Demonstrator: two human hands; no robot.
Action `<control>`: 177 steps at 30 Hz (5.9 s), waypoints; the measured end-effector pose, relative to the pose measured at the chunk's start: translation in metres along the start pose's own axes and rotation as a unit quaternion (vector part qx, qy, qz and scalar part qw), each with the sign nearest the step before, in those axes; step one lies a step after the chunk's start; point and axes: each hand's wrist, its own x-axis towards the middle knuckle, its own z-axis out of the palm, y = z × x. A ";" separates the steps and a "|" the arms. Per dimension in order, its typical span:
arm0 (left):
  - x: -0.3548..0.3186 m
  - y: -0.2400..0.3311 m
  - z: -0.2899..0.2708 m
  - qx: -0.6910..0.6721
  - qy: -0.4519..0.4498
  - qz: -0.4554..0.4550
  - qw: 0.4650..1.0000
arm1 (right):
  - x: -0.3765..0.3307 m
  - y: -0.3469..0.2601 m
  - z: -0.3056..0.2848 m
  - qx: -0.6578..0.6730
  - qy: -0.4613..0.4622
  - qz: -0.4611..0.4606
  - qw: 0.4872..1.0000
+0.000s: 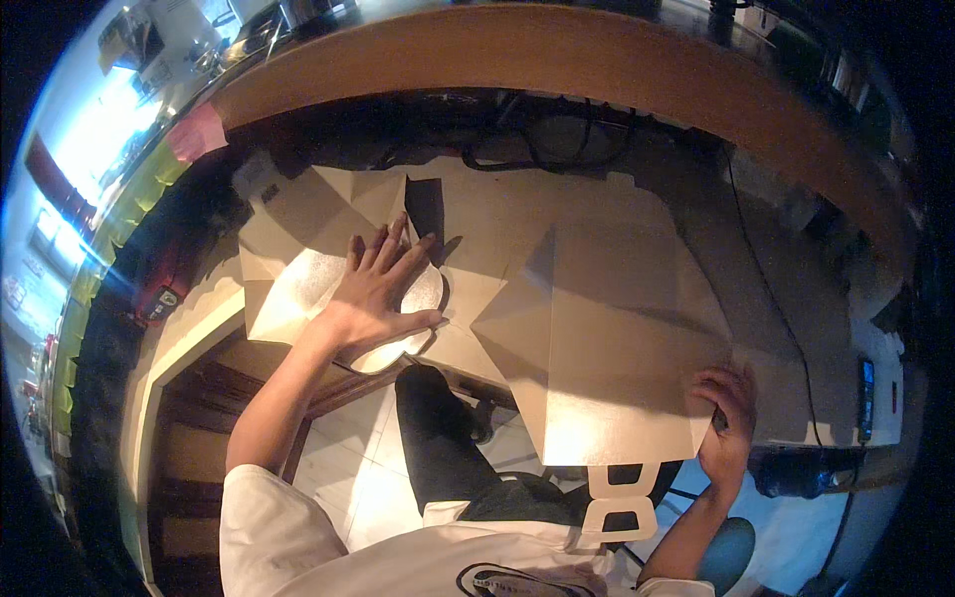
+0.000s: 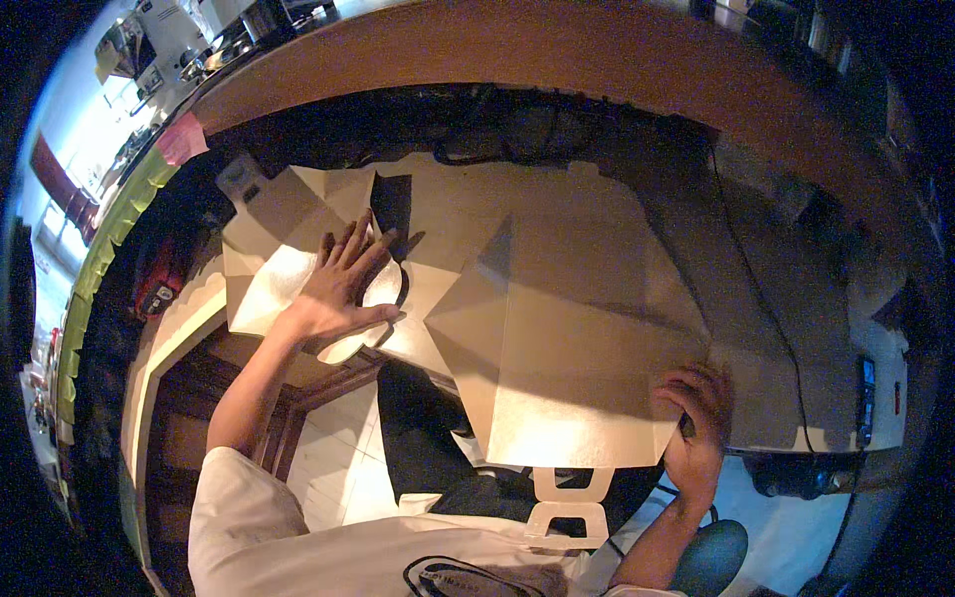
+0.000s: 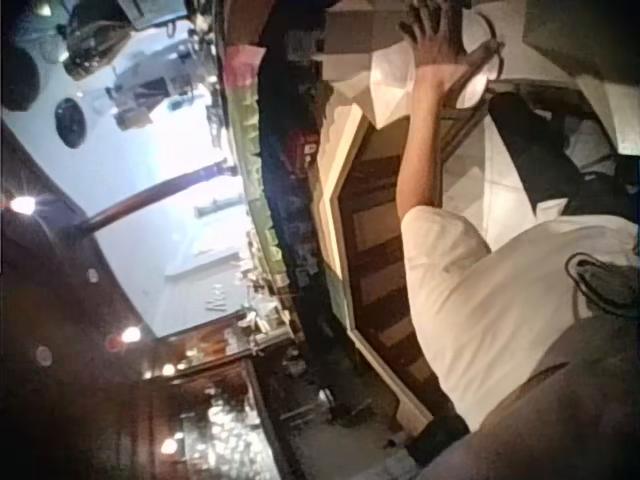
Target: The person folds and assembles cardboard takeout boxes on a counter, pressing down on the pre-scored lines to form the base and lids.
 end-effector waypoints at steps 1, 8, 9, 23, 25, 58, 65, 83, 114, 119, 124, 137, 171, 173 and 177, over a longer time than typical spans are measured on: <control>0.000 0.000 0.002 0.002 -0.002 0.001 1.000 | 0.000 -0.001 0.001 -0.003 0.003 0.006 1.000; -0.023 0.019 -0.013 -0.021 -0.031 -0.008 0.999 | 0.001 -0.006 -0.007 -0.012 0.002 0.008 1.000; -0.040 0.015 -0.020 -0.021 -0.063 -0.011 0.998 | 0.001 -0.005 -0.004 0.000 -0.008 0.004 1.000; -0.124 0.048 -0.083 0.038 0.052 -0.018 0.998 | 0.001 -0.006 -0.004 0.027 0.003 0.012 1.000; -0.144 0.048 -0.114 -0.107 0.112 -0.068 0.986 | -0.002 -0.002 -0.005 0.024 0.007 0.006 1.000; -0.063 -0.229 -0.001 0.038 0.334 -0.221 0.916 | -0.011 0.015 -0.012 0.039 -0.007 0.042 0.998; 0.007 -0.098 -0.013 0.009 0.119 -0.149 0.982 | -0.014 0.027 -0.019 0.066 -0.030 0.030 0.997; -0.050 -0.052 0.004 0.019 0.172 -0.048 0.984 | -0.018 0.018 -0.016 0.052 0.017 0.040 0.998; -0.133 -0.103 -0.035 -0.202 0.019 -0.013 0.979 | -0.017 0.015 -0.013 -0.005 0.012 0.018 1.000; -0.145 -0.081 -0.023 -0.187 0.066 -0.042 0.979 | -0.026 0.021 -0.006 0.004 0.020 0.035 0.999; -0.124 -0.080 -0.044 -0.140 0.001 -0.015 0.990 | -0.020 0.017 -0.012 0.031 0.031 0.021 0.999; -0.150 -0.051 -0.094 0.095 0.273 -0.001 0.957 | -0.018 0.015 -0.011 0.039 0.019 0.048 0.998; -0.157 -0.138 0.073 -0.677 0.351 -0.406 0.504 | -0.011 0.017 -0.011 0.049 0.006 0.019 0.999; -0.159 -0.131 0.056 -0.628 0.340 -0.451 0.536 | -0.016 0.024 -0.009 0.045 0.011 0.027 0.999; -0.153 -0.094 0.021 -0.335 0.460 -0.286 0.771 | -0.019 0.018 -0.004 0.022 0.015 0.024 0.999</control>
